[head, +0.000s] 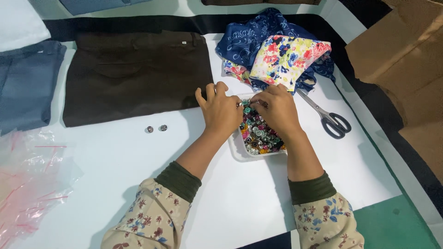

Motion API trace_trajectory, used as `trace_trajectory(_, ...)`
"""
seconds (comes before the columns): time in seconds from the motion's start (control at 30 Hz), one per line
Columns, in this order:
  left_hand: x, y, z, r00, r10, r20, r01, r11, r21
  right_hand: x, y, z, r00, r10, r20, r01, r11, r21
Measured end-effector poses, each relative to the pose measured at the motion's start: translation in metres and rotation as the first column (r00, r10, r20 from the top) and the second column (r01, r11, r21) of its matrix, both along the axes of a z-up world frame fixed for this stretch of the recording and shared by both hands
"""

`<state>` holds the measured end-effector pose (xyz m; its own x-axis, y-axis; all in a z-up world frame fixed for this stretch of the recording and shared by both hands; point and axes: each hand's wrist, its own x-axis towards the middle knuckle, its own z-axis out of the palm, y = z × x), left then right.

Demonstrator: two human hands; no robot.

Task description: Sorting and packaging small decorative buttons into plastic bags

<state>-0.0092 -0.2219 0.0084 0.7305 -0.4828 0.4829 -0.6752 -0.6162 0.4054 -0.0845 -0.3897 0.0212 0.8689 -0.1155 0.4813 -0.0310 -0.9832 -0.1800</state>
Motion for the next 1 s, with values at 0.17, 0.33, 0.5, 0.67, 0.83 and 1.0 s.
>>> trace_trajectory(0.17,-0.002,-0.001,-0.003,1.000,0.001,0.003,-0.001,0.999,-0.040,-0.001,-0.005,-0.003,0.998,0.037,0.045,-0.038,0.999,0.018)
trace_trajectory(0.33,-0.001,0.000,-0.007,1.000,0.003,0.024,-0.001,0.998,-0.067,-0.001,-0.005,-0.003,0.998,0.036,0.054,-0.038,0.999,0.030)
trace_trajectory(0.5,0.000,0.000,-0.010,0.997,-0.011,0.080,0.020,0.994,-0.111,-0.001,-0.003,0.001,0.996,0.078,0.052,-0.083,0.991,0.108)
trace_trajectory(0.67,0.001,-0.005,-0.019,0.988,-0.026,0.155,0.055,0.981,-0.186,0.000,-0.001,-0.003,0.996,0.070,0.047,-0.076,0.987,0.143)
trace_trajectory(0.83,0.005,-0.007,-0.020,0.967,-0.068,0.247,0.128,0.963,-0.236,-0.004,0.004,0.004,0.998,0.056,0.032,-0.061,0.983,0.171)
trace_trajectory(1.0,0.009,-0.006,-0.022,0.902,-0.076,0.425,0.209,0.938,-0.277,-0.002,0.002,0.001,0.997,0.046,0.064,-0.058,0.978,0.200)
